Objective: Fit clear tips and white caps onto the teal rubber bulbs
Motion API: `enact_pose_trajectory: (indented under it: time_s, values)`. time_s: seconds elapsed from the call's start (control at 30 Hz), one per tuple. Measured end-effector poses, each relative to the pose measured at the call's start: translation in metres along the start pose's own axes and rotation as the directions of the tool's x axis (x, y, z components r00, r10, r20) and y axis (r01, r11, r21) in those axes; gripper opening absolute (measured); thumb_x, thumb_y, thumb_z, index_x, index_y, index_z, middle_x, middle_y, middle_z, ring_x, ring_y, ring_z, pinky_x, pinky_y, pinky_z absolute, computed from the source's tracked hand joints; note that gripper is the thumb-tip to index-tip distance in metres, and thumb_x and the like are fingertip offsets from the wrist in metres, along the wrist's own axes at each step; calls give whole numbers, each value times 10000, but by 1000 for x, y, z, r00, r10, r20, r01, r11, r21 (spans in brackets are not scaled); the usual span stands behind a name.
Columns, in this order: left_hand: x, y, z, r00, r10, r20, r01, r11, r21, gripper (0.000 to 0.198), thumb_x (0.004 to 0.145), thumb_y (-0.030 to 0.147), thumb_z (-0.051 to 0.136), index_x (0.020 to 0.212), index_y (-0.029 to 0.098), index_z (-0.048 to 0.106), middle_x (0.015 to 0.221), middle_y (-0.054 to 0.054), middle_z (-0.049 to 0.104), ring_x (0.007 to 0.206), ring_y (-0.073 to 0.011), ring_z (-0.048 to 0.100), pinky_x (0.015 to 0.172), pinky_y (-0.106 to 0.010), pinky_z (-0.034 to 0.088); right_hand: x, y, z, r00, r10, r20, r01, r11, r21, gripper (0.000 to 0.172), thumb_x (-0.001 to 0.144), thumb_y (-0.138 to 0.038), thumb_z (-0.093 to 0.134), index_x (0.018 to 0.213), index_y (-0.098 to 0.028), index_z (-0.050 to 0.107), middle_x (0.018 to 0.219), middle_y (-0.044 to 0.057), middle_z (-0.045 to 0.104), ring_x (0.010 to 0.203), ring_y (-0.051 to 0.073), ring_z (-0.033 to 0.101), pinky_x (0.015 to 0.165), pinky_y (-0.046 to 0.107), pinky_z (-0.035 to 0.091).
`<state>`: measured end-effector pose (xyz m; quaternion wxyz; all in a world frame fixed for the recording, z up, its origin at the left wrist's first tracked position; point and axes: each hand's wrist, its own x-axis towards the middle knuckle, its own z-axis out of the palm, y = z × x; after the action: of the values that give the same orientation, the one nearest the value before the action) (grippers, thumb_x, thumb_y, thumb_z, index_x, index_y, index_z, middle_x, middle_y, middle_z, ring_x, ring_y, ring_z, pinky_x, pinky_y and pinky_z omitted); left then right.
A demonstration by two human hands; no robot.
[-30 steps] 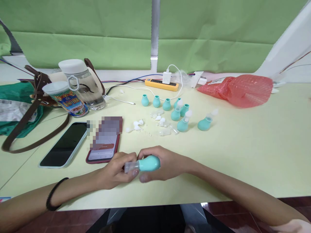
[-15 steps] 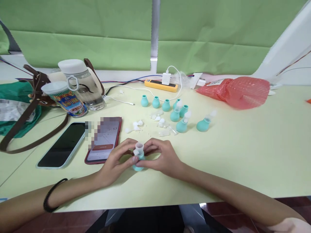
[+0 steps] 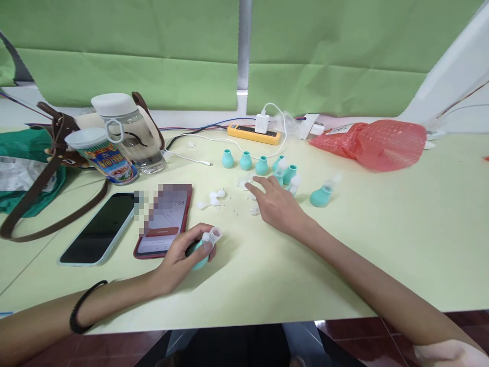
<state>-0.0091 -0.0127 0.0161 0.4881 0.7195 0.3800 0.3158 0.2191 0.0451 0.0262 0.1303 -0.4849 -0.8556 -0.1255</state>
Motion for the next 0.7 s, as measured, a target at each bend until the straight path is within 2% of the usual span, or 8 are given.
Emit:
enact_pose_trajectory:
  time_s: [0.07,0.1,0.23,0.3,0.47,0.57,0.7]
  values:
    - [1,1,0,1000,-3,5,3,1000,20,176,811,306,428,882,152,475,593,33,458,549,-90,392,534,-216,309,6,0,3,998,-51,47,54,997,-59,493,719,23,340,1190,-116,388,1260,142,374,1077,265,388,736,375,437]
    - [1,1,1,1000,-6,8,6,1000,23,180,806,311,436,881,152,476,587,36,454,543,-88,388,527,-215,304,10,1,3,993,-77,90,83,994,-70,498,703,46,338,1170,-114,407,1245,142,392,1072,257,395,740,363,430]
    - [1,1,1,999,-24,30,24,1000,20,172,810,314,428,870,157,468,583,41,455,539,-84,395,524,-211,302,33,14,2,939,-136,315,152,988,-27,337,698,27,403,949,-128,565,945,107,571,858,195,523,651,270,402]
    - [1,1,1,999,-27,35,27,999,21,166,813,311,425,867,160,464,582,42,453,539,-82,391,522,-211,300,44,20,0,928,-147,341,153,988,9,298,704,-4,419,906,-141,590,862,84,584,790,176,539,615,250,381]
    - [1,0,1,1000,-18,25,17,1000,25,164,811,306,423,861,157,470,584,39,455,542,-84,394,526,-213,307,59,24,-2,915,-189,358,153,980,127,202,702,-91,471,829,-145,617,809,66,594,735,157,536,630,249,368]
    - [1,0,1,1000,-7,19,7,1000,24,164,812,305,421,861,156,471,589,35,461,554,-88,406,538,-216,318,62,23,-5,898,-164,408,112,983,148,150,685,-96,486,735,-141,620,740,55,593,678,142,528,608,245,361]
    - [1,0,1,999,-24,21,23,999,30,162,811,307,423,862,159,466,580,42,458,534,-83,390,518,-210,302,61,27,-11,878,-116,463,45,986,161,182,645,-91,523,784,-152,623,761,43,580,675,132,521,561,225,348]
